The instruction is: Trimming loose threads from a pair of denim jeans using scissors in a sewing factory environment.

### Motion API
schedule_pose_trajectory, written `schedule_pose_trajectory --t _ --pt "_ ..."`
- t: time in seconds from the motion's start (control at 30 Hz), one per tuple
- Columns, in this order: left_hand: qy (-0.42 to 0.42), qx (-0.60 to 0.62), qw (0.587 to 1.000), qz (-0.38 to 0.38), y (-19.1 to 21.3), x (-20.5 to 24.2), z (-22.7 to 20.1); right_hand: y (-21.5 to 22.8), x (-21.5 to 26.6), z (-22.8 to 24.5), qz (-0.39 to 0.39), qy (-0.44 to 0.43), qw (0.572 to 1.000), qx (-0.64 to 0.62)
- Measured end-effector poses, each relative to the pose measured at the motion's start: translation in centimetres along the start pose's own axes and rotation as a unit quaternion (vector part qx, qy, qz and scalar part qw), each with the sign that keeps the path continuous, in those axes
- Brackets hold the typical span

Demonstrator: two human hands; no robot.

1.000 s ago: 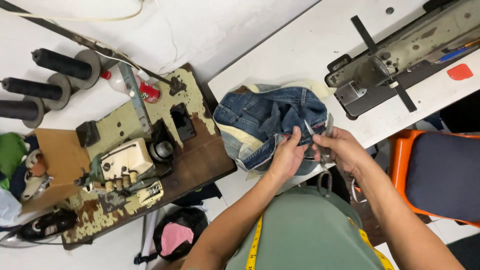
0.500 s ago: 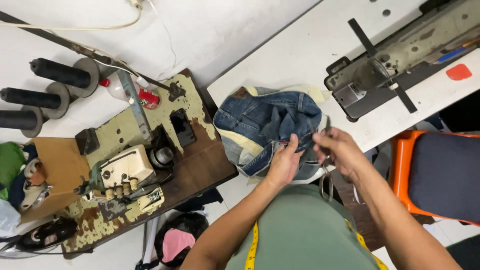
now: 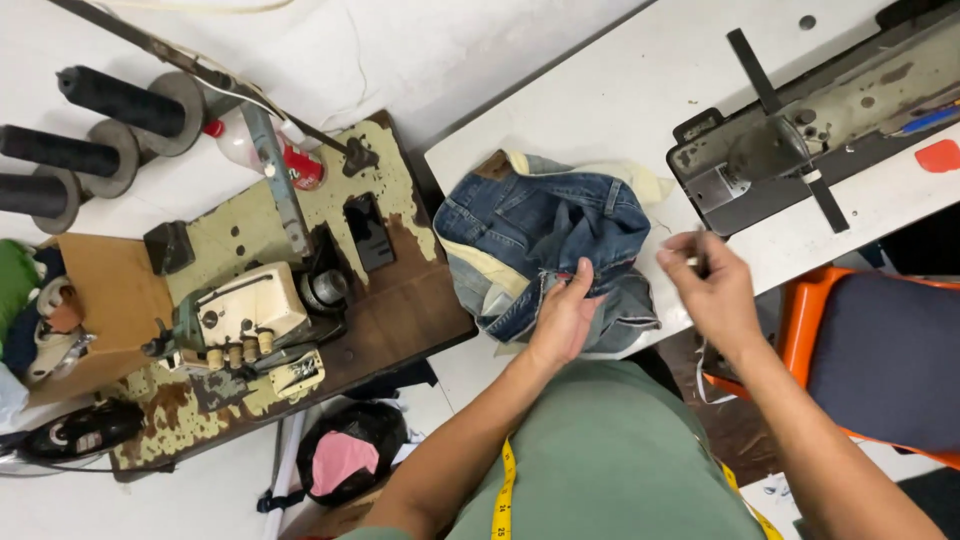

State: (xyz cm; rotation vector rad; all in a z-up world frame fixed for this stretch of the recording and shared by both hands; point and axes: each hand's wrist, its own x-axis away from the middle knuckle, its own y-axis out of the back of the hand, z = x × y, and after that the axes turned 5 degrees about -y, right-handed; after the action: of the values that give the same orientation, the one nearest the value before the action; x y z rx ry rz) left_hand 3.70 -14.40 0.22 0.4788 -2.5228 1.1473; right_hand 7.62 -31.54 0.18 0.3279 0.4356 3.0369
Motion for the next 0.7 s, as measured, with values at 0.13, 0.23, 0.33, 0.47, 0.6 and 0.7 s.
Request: schedule_pose_trajectory --t 0.13,0.23,0.33,0.47,0.6,0.7 --pt "0.006 0.000 1.000 0.000 0.6 0.0 0.6 -2.1 1.3 3.1 0.051 0.186 0.974 0.115" --pt "-0.001 0.011 1.000 -0.012 1.1 -0.3 0.8 -3.0 1.5 2.5 0.063 0.229 0.953 0.188" --pt "0.012 -0.009 1.000 -0.008 2.7 -1.2 1.9 -2.9 1.9 3.4 0.069 0.237 0.956 0.157" --pt "0.036 0.048 0.998 -0.002 2.5 -1.6 2.0 -1.4 3.2 4.9 0.092 0.162 0.980 0.069" --pt "0.026 0.093 0.995 -0.029 3.0 -2.1 0.2 1.4 4.0 0.6 0.109 -0.008 0.993 -0.052" --pt "0.022 0.046 0.998 -0.028 4.2 -2.8 -0.9 2.0 4.4 0.7 0.129 -0.028 0.975 -0.178"
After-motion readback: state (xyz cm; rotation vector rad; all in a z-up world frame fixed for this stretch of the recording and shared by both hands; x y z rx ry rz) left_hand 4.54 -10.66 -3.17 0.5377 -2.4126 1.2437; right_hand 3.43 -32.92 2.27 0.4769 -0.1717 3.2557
